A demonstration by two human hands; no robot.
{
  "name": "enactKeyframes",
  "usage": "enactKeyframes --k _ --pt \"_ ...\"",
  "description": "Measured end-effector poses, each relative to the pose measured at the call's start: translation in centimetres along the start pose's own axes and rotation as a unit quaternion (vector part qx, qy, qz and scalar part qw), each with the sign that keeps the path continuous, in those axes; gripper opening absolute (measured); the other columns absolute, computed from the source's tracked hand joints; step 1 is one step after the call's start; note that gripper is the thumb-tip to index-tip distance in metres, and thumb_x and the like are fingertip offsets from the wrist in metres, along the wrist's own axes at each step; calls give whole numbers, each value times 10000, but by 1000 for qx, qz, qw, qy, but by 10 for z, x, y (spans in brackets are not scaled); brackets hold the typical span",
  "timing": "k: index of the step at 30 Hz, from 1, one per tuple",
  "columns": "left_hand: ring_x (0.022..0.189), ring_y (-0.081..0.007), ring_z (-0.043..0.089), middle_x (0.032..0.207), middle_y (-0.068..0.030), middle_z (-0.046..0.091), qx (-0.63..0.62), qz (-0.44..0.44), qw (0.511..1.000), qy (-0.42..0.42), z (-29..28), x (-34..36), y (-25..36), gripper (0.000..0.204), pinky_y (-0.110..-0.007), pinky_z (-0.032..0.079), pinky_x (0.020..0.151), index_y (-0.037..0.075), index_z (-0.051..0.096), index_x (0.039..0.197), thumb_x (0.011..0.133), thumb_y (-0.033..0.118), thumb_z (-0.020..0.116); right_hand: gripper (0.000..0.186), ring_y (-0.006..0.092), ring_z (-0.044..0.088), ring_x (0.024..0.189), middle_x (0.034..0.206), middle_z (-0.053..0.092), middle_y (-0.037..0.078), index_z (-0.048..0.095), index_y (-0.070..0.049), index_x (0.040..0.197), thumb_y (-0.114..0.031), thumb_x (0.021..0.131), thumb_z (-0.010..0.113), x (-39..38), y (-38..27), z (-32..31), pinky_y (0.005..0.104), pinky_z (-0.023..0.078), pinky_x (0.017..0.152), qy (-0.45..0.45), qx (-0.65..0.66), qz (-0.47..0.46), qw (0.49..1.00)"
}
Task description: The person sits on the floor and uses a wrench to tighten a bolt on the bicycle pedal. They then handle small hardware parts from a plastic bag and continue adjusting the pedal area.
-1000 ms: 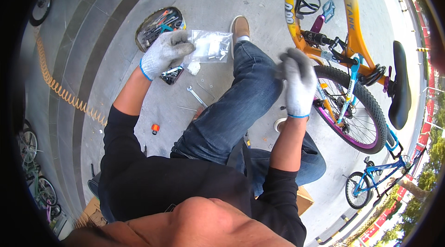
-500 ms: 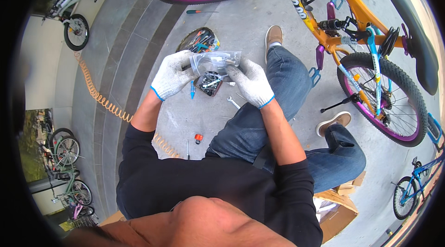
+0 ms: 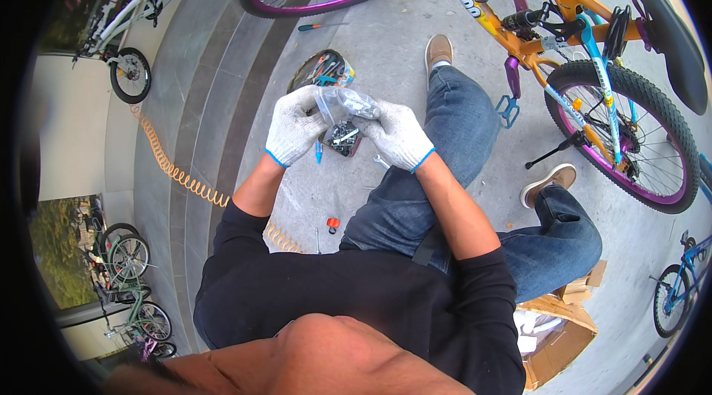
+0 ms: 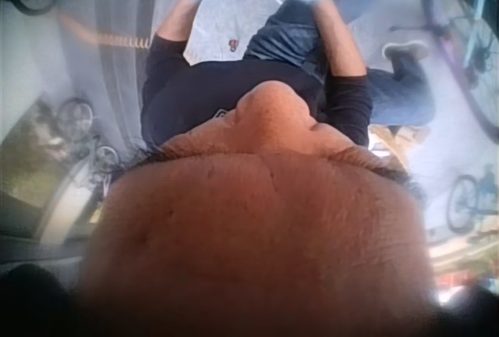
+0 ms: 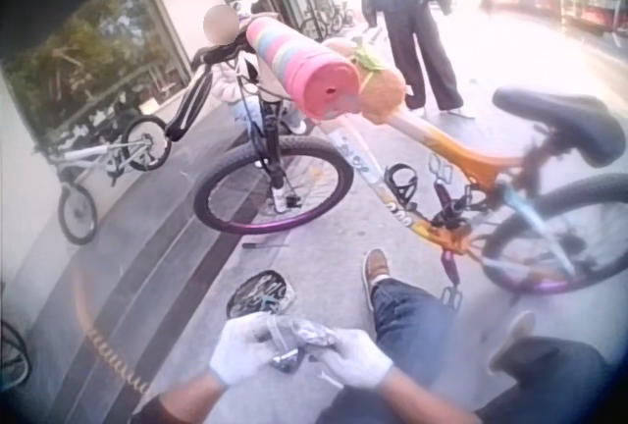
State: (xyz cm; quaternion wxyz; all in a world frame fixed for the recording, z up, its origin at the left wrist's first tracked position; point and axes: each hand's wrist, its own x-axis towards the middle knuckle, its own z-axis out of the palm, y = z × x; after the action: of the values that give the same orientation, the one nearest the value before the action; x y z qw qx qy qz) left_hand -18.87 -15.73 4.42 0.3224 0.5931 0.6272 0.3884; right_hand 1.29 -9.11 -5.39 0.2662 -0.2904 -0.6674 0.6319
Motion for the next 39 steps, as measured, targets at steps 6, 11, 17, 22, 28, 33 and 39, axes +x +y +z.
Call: enactKeyframes --k 6,11,17,22,28,33,39 --pt "920 -95 670 1006 -47 755 37 -35 998 -21 -1 3 -6 285 -299 559 840 -24 776 1152 947 166 837 374 147 722 1026 1142 775 107 660 1 1419 -145 1075 686 2 6 5 331 588 919 14 158 -17 987" --pt "941 -117 670 1005 -61 746 80 -20 996 -30 -5 2 -15 274 -306 551 869 -21 776 1147 925 123 849 346 164 730 1015 1144 761 101 648 23 1401 -113 1084 670 -1 3 -4 335 602 885 -5 109 -56 992" --pt "840 -210 710 944 -114 731 120 31 992 -34 2 -3 -23 338 -353 573 797 31 793 1170 877 179 873 313 154 736 966 1111 771 97 664 26 1361 -91 1071 668 -2 0 -3 335 603 876 1 -20 -65 998" --pt "808 -144 662 931 -84 731 172 40 984 -18 8 -4 -27 313 -318 556 760 8 772 1139 871 128 881 360 170 750 967 1125 773 103 643 28 1408 -100 1073 665 -4 2 -4 334 611 880 -15 11 -47 999" --pt "824 -181 679 939 -113 730 133 27 990 21 7 -12 -26 311 -337 564 794 -13 735 1163 884 113 790 334 198 755 1016 1216 742 125 624 59 1383 -110 1095 635 1 2 -1 346 639 913 35 252 51 966" --pt "858 -167 688 891 -99 708 33 -72 997 12 -5 -14 -31 235 -364 562 791 -30 705 1094 901 104 715 362 210 734 1115 1269 704 144 585 57 1410 -153 1117 613 5 1 -5 359 655 881 63 272 94 956" --pt "946 -159 632 1163 -88 698 -435 -124 891 41 -4 -18 -27 499 -341 507 765 -23 630 1336 900 213 685 433 238 719 1133 1247 693 123 557 25 1449 -254 1124 614 4 -8 -7 414 657 893 81 395 111 908"
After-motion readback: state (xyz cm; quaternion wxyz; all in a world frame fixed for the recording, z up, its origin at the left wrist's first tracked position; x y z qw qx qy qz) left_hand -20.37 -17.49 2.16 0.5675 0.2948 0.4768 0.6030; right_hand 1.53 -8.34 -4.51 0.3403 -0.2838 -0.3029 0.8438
